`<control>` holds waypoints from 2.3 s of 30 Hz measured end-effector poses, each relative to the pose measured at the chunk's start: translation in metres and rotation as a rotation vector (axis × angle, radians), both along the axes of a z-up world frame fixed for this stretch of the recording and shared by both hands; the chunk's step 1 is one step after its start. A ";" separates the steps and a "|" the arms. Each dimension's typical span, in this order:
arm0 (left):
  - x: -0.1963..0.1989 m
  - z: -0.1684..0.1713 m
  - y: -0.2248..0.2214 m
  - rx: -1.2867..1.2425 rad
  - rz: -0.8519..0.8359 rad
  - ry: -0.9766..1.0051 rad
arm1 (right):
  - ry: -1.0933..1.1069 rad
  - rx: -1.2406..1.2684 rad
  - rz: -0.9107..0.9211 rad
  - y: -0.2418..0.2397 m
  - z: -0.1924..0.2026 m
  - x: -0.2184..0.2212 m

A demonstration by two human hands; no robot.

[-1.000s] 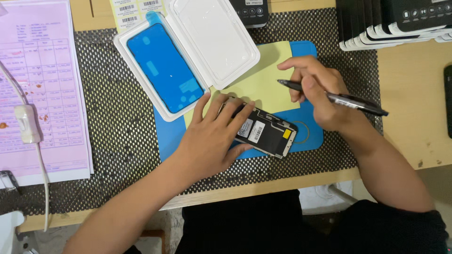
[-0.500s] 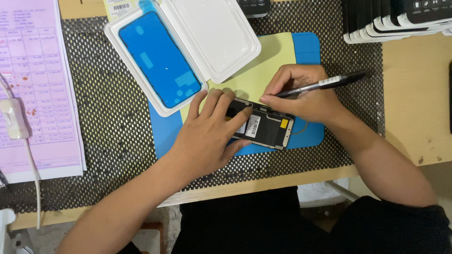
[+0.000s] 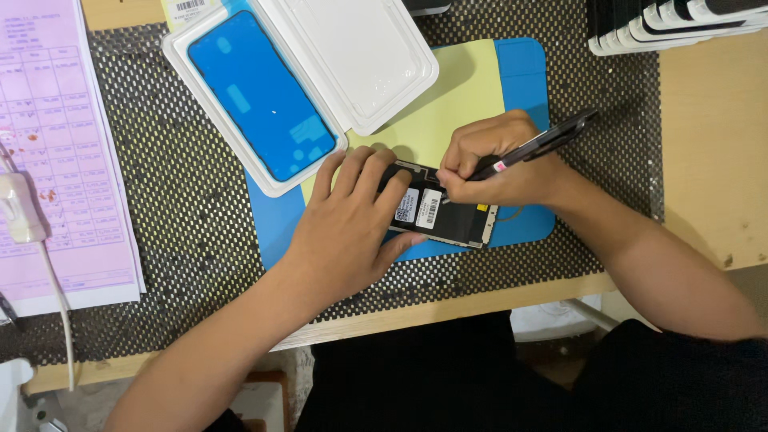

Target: The person prepares a smartphone screen component by removing a plastic protective film, labeling it with a small adhesive sticker, and placing it into a retail box before sealing the box.

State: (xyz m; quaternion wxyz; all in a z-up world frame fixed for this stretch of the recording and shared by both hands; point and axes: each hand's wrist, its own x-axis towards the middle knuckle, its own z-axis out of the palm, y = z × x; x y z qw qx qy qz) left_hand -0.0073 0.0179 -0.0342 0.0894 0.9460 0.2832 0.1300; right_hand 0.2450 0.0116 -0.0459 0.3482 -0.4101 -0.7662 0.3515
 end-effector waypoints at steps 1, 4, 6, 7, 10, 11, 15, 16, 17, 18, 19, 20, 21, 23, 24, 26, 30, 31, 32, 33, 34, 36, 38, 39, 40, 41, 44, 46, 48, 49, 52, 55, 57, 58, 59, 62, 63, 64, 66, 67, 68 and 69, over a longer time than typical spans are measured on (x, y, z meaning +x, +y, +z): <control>0.000 0.000 0.000 0.001 -0.003 0.001 | 0.001 0.001 -0.003 0.001 -0.001 0.000; 0.000 0.001 0.000 0.009 0.000 0.014 | -0.028 0.065 0.036 0.001 -0.003 0.000; 0.000 0.001 0.000 0.007 -0.001 0.027 | -0.014 0.076 0.030 0.001 -0.004 0.000; 0.000 0.001 0.000 0.007 -0.003 0.028 | -0.013 0.075 0.028 0.001 -0.004 0.000; 0.000 0.001 0.000 -0.001 -0.009 0.019 | -0.006 0.058 0.021 0.000 -0.004 -0.001; 0.000 0.001 0.001 -0.011 -0.008 0.015 | -0.012 0.050 0.026 0.000 -0.004 0.000; 0.000 0.003 0.001 -0.016 -0.011 0.001 | -0.032 0.061 0.033 0.001 -0.004 0.000; 0.000 0.003 0.001 -0.017 -0.010 0.002 | -0.031 0.060 0.035 0.001 -0.003 0.000; 0.001 0.003 0.002 -0.013 -0.012 0.004 | -0.033 0.074 0.030 0.001 -0.003 -0.001; 0.000 0.002 0.002 -0.007 -0.018 0.005 | -0.035 0.090 0.022 0.001 -0.003 -0.001; 0.000 0.003 0.002 -0.007 -0.019 0.006 | -0.035 0.090 0.021 0.001 -0.004 -0.001; 0.001 0.003 0.001 -0.015 -0.018 0.010 | -0.042 0.095 0.029 0.001 -0.004 0.000; 0.001 0.004 0.001 -0.022 -0.017 0.013 | -0.050 0.100 0.037 0.001 -0.005 0.000; 0.000 0.003 0.000 -0.028 -0.020 0.016 | -0.045 0.098 0.025 0.000 -0.004 -0.001; 0.000 0.003 0.001 -0.032 -0.017 0.019 | -0.040 0.099 0.019 0.000 -0.004 -0.001; 0.001 0.004 0.001 -0.025 -0.017 0.014 | -0.044 0.108 0.014 0.000 -0.004 -0.002; 0.001 0.003 0.001 -0.010 -0.015 0.025 | -0.066 0.105 0.026 0.001 -0.005 0.000; 0.001 0.003 0.002 -0.005 -0.016 0.024 | -0.067 0.110 0.024 0.001 -0.005 0.001; 0.001 0.003 0.001 -0.009 -0.016 0.022 | -0.063 0.102 0.018 0.001 -0.006 0.001; 0.001 0.003 0.001 -0.012 -0.016 0.020 | -0.060 0.094 0.012 0.000 -0.007 0.001; 0.001 0.003 0.001 -0.012 -0.016 0.019 | -0.061 0.094 0.012 0.000 -0.006 0.000; 0.000 0.004 0.001 -0.006 -0.016 0.018 | -0.044 0.111 -0.009 0.000 -0.005 -0.001; 0.000 0.004 0.001 0.001 -0.014 0.023 | -0.041 0.109 -0.003 -0.001 -0.005 -0.001; 0.000 0.004 0.001 0.008 -0.014 0.028 | -0.038 0.107 0.001 -0.001 -0.004 -0.001; 0.000 0.004 0.001 0.009 -0.013 0.028 | -0.038 0.108 0.002 -0.001 -0.005 -0.001; 0.000 0.003 0.000 0.010 -0.016 0.022 | -0.049 0.118 0.009 -0.001 -0.005 -0.001; 0.000 0.003 0.001 0.008 -0.016 0.018 | -0.042 0.124 0.011 0.000 -0.003 -0.002; 0.000 0.003 0.001 0.007 -0.016 0.021 | -0.025 0.120 0.006 -0.001 -0.003 -0.003; 0.000 0.003 0.001 0.009 -0.014 0.018 | -0.033 0.106 0.003 -0.001 -0.002 -0.002; 0.000 0.003 0.001 0.011 -0.012 0.018 | -0.033 0.108 0.004 0.000 -0.003 -0.002; 0.000 0.003 0.001 0.013 -0.014 0.012 | -0.029 0.085 -0.007 -0.001 -0.003 -0.001; 0.000 0.003 0.001 0.018 -0.015 0.025 | -0.042 0.095 0.003 0.000 -0.001 -0.002; 0.000 0.003 0.001 0.015 -0.013 0.015 | -0.029 0.106 0.005 -0.001 -0.002 -0.002; 0.000 0.003 0.001 0.011 -0.014 0.016 | -0.027 0.102 0.004 0.000 -0.001 -0.002; 0.000 0.003 0.001 0.012 -0.015 0.025 | -0.038 0.093 0.007 0.000 -0.001 -0.002; 0.000 0.002 0.002 0.007 -0.019 0.024 | -0.045 0.090 0.008 0.000 -0.001 -0.002; 0.000 0.002 0.002 0.004 -0.019 0.016 | -0.042 0.100 0.010 0.000 -0.001 -0.002; 0.000 0.001 0.002 0.005 -0.019 0.016 | -0.041 0.101 0.010 0.000 -0.002 -0.002; 0.000 -0.001 0.001 -0.009 -0.008 0.009 | -0.037 0.106 0.006 0.000 -0.002 -0.002; 0.000 -0.002 0.000 -0.006 -0.008 0.010 | -0.037 0.108 0.006 -0.001 -0.001 -0.001; 0.000 -0.003 0.000 -0.034 -0.013 0.005 | -0.039 0.095 0.009 0.000 0.001 -0.002; -0.001 -0.002 0.001 -0.062 -0.019 0.000 | -0.042 0.081 0.012 0.000 0.003 -0.003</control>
